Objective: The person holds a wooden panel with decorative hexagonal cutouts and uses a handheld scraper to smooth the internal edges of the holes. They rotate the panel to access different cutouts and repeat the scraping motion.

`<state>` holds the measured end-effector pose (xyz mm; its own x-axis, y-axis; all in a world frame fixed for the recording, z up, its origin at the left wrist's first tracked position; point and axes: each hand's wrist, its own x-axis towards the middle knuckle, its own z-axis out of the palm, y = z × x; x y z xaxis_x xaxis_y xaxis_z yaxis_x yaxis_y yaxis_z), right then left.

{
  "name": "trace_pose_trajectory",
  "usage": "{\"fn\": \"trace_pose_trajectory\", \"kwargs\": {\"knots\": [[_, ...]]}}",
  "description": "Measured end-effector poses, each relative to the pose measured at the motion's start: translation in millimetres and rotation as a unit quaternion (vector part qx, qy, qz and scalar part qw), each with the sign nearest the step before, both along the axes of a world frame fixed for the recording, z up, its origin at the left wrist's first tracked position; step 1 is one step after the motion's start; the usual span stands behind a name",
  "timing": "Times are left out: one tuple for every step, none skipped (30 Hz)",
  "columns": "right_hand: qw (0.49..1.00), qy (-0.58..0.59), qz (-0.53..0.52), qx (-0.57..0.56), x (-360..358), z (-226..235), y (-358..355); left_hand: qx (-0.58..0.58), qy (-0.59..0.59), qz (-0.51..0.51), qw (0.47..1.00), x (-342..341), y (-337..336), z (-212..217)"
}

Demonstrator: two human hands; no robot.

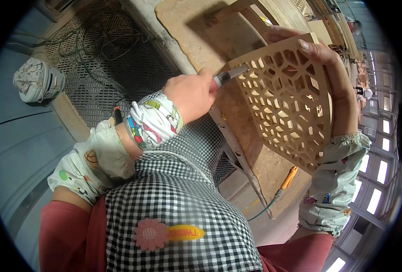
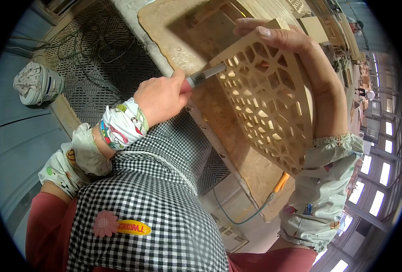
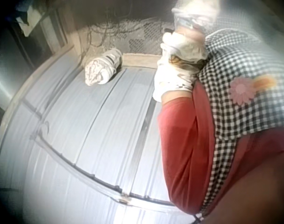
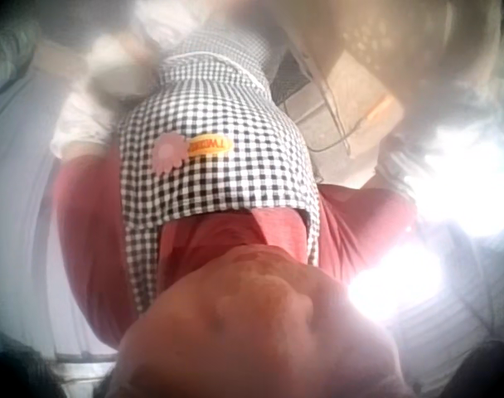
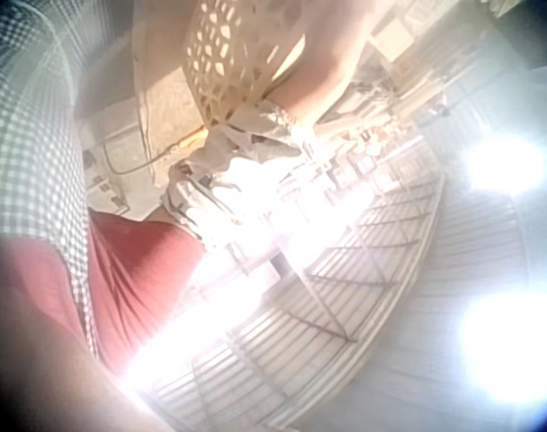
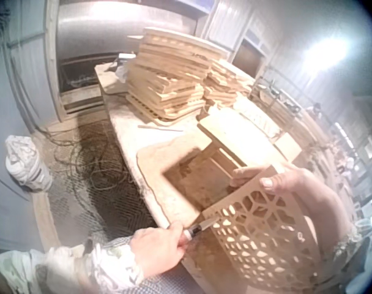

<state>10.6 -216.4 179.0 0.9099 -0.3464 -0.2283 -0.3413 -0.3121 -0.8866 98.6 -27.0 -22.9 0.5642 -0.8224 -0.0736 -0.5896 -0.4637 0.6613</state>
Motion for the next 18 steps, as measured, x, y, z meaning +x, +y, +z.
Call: {"fn": "trace_pose_trajectory", "kwargs": {"knots": [[1.000, 0.005, 0.002, 0.003, -0.5, 0.3, 0.4, -0.012, -0.001, -0.003, 1.000, 0.1, -0.5, -2.5], [1.000, 0.009, 0.004, 0.006, -0.7, 1.1, 0.9, -0.023, -0.001, -0.005, 1.000, 0.2, -0.4, -3.9], [0.999, 0.019, 0.020, 0.018, 0.3, 2.4, -5.0, -0.015, -0.002, -0.006, 1.000, 0.5, 0.3, -4.2], [0.999, 0.027, 0.032, 0.012, 2.7, 1.9, -8.1, -0.007, -0.002, -0.006, 1.000, 0.9, 0.5, -2.5], [0.998, 0.035, 0.045, 0.007, 4.5, 1.2, -12.0, 0.001, -0.001, -0.006, 1.000, 1.6, 1.1, -0.8], [0.998, 0.037, 0.055, -0.016, 6.7, -0.5, -13.4, 0.005, 0.006, -0.011, 1.000, 1.5, 3.2, 0.8], [0.997, 0.045, 0.055, -0.020, 7.6, -1.3, -16.8, 0.008, 0.013, -0.020, 1.000, 0.6, 5.7, 4.1], [0.997, 0.052, 0.056, -0.026, 9.1, -1.2, -20.7, 0.011, 0.019, -0.030, 0.999, 0.1, 7.7, 6.5], [0.997, 0.063, 0.052, -0.011, 11.8, -2.9, -29.7, 0.014, 0.017, -0.035, 0.999, 0.0, 8.6, 7.8], [0.997, 0.064, 0.039, -0.006, 12.1, -3.7, -28.1, 0.017, 0.016, -0.038, 0.999, -0.4, 9.6, 7.6], [0.998, 0.064, 0.025, -0.001, 14.0, -2.8, -24.8, 0.020, 0.014, -0.041, 0.999, 0.0, 10.0, 7.3], [0.999, 0.052, -0.001, -0.005, 8.0, -1.0, -14.1, 0.027, 0.024, -0.054, 0.998, 2.2, 9.8, 7.0], [0.999, 0.047, -0.014, -0.012, 6.2, 0.8, -9.6, 0.012, 0.034, -0.058, 0.998, 3.8, 10.4, 0.7], [0.999, 0.042, -0.026, -0.019, 5.0, 2.8, -5.0, -0.002, 0.043, -0.063, 0.997, 4.9, 10.7, -9.2], [0.998, 0.044, -0.027, -0.030, 4.9, 4.4, -5.6, -0.016, 0.052, -0.068, 0.996, 7.7, 10.6, -16.1], [0.999, 0.040, -0.012, -0.023, 13.8, -4.7, -5.7, 0.012, 0.218, -0.078, 0.973, 20.2, 13.2, -21.9], [0.999, 0.038, -0.022, -0.024, 11.6, -4.2, -3.4, 0.034, 0.379, -0.112, 0.918, 35.6, 8.4, -19.2], [0.999, 0.030, -0.036, -0.013, 9.5, -6.3, 2.3, 0.056, 0.529, -0.141, 0.835, 44.5, 6.3, -19.2]]}}
